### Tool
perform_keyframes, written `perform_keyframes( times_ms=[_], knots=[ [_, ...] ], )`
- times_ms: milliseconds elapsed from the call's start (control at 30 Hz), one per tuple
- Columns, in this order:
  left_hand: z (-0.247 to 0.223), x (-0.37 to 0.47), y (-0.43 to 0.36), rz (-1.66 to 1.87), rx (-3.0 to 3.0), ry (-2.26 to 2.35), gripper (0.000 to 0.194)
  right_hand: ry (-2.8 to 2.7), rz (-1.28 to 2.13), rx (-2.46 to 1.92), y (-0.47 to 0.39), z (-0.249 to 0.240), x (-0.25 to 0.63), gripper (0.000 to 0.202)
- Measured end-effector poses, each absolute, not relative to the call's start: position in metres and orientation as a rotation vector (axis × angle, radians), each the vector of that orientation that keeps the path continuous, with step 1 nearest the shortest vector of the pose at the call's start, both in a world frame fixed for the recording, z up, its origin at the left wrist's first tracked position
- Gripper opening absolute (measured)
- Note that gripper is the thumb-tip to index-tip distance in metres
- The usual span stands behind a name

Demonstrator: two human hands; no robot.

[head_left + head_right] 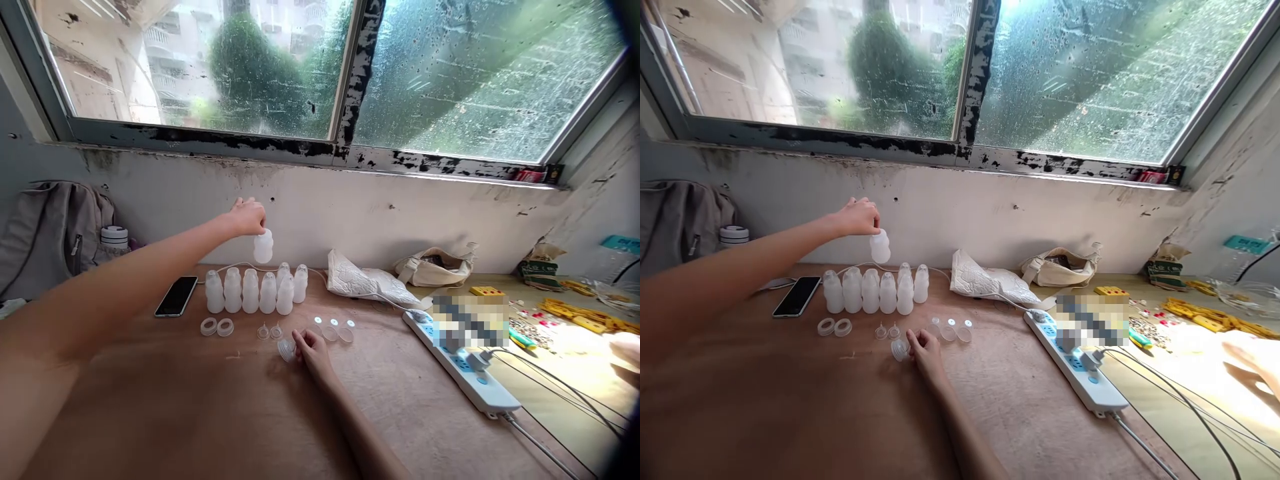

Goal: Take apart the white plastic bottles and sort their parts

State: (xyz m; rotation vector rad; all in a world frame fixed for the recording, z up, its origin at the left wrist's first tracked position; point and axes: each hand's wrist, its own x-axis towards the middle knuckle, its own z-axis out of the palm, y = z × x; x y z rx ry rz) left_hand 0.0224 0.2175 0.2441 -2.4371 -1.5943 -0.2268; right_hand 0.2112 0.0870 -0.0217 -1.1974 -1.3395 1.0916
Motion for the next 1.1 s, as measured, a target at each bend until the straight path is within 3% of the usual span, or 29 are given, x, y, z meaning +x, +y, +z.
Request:
perform_keyframes(
  times_ms=[200, 500, 700, 1100],
  knots=[
    [0.235, 0.005, 0.159, -0.171, -2.564, -1.368, 0.025, -1.347, 1.027, -1.207, 0.088, -0.022, 0.214, 0.039],
    [0.153, -0.002, 0.087, -0.162, -2.871, -1.367, 0.018, -1.262, 0.947, -1.165, 0.087, -0.017, 0.215, 0.037],
    [0.114, -0.002, 0.076, -0.306, -2.937, -1.509, 0.02, -1.228, 0.957, -1.146, 0.087, -0.018, 0.216, 0.035],
    [0.09, -0.005, 0.091, -0.555, -3.077, -1.729, 0.028, -1.227, 0.948, -1.142, 0.087, -0.021, 0.216, 0.033]
  ],
)
